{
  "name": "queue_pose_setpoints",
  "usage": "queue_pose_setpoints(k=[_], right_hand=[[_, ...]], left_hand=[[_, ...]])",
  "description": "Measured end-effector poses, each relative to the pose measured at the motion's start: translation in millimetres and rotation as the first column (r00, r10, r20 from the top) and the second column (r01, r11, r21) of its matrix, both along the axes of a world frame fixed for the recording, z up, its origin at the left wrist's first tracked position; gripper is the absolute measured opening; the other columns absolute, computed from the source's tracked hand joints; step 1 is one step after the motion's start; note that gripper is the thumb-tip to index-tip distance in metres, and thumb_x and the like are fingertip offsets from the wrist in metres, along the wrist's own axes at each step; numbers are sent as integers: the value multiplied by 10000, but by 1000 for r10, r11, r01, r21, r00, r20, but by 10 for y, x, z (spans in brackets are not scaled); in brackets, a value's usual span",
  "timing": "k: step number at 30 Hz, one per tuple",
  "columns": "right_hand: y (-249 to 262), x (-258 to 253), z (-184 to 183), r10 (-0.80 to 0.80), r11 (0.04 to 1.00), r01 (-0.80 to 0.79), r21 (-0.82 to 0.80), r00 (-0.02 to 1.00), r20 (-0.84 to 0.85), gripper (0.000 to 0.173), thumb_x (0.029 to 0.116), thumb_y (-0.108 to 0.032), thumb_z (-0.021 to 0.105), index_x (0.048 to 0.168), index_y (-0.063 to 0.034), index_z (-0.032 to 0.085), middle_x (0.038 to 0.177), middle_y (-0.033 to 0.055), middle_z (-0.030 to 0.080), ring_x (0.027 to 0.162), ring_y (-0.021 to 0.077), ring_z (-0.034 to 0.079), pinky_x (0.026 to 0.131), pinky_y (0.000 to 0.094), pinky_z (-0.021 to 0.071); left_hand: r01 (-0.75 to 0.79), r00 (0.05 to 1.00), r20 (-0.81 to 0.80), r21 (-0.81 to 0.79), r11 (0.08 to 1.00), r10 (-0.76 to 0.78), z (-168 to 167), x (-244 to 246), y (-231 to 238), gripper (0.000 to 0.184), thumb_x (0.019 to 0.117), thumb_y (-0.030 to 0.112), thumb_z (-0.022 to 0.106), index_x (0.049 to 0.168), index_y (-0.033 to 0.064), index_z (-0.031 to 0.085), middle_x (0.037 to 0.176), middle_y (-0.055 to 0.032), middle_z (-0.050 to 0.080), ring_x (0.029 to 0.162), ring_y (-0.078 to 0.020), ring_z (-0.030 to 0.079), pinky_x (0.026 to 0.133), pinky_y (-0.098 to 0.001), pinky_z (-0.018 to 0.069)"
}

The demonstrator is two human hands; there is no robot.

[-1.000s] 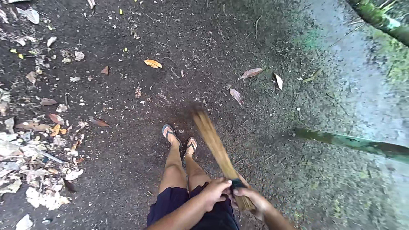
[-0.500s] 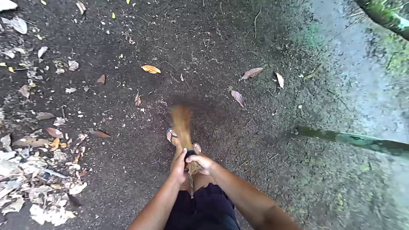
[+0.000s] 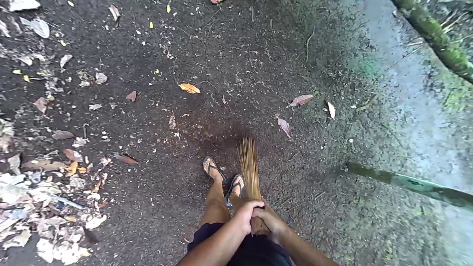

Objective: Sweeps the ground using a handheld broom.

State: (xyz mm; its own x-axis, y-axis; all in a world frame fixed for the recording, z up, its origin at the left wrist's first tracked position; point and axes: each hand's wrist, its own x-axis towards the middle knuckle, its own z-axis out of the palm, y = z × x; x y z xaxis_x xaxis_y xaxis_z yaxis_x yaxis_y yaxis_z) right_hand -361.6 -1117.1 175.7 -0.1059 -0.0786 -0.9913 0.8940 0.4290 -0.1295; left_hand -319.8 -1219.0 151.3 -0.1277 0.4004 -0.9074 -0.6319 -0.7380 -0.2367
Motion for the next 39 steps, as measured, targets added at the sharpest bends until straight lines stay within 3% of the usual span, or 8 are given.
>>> queue_pose_setpoints(k=[10,17,20,23,26,29,32,39], right_hand=[[-1939,131,-941,472,757,-368,-540,879,63,850,776,-19,718,1533,-65,332,1316,204,589,1148,273,621,966,473,531],[-434,-854,-346,342,829,-299,-473,940,5,1112,675,-107,792,1621,-168,210,1295,178,612,984,259,685,807,457,603],[625,-1239,-94,308,921,-315,-228,949,-68,1239,672,-115,831,1652,-221,79,1346,237,561,970,360,688,760,555,616],[1656,-1581,-48,157,988,-157,9,986,-57,1244,688,-109,805,1634,-249,10,1145,199,634,866,331,695,705,514,612],[2399,-1884,-184,-111,978,123,167,991,-76,907,806,-123,687,1569,-196,200,951,159,655,750,264,680,636,430,589],[2759,-2323,-511,-456,851,461,251,886,-83,204,1008,-226,487,1148,-82,516,826,91,647,662,171,653,549,313,566],[2672,-2732,-802,-655,724,648,236,753,-57,181,1021,-255,477,1082,-94,530,841,81,647,682,173,679,576,310,598],[2489,-2839,-563,-141,978,164,-131,976,166,722,875,-146,620,1507,-158,272,957,116,644,766,223,669,642,384,582]], left_hand=[[-382,852,74,-587,713,518,-319,453,-1518,167,1010,182,527,1055,43,611,825,-99,676,726,-183,684,637,-365,588],[-110,994,-65,-470,876,90,55,-266,-388,431,1007,291,647,1341,49,520,931,-139,668,740,-207,654,625,-353,561],[18,971,-223,-287,958,-85,59,-571,13,672,1023,288,619,1581,98,296,1417,-163,569,1209,-295,621,969,-489,549],[33,969,-228,-276,961,-98,-76,-913,382,597,1027,238,604,1553,85,366,1449,-160,552,1268,-297,590,1018,-493,517],[7,986,-158,-261,965,-50,-160,-1243,765,488,1046,193,567,1502,76,437,1377,-177,590,1186,-289,631,967,-464,538],[12,991,-124,-226,974,-41,-182,-1495,1131,440,1054,172,551,1472,63,470,1334,-174,619,1139,-281,654,937,-452,549],[13,994,-101,-229,973,-37,-194,-1672,1347,415,1051,156,554,1449,54,500,1300,-168,643,1114,-279,669,923,-449,559],[22,1000,-13,-371,928,-29,-340,-1955,1497,362,1061,133,521,1410,35,516,1218,-159,649,1018,-250,669,863,-404,564]])
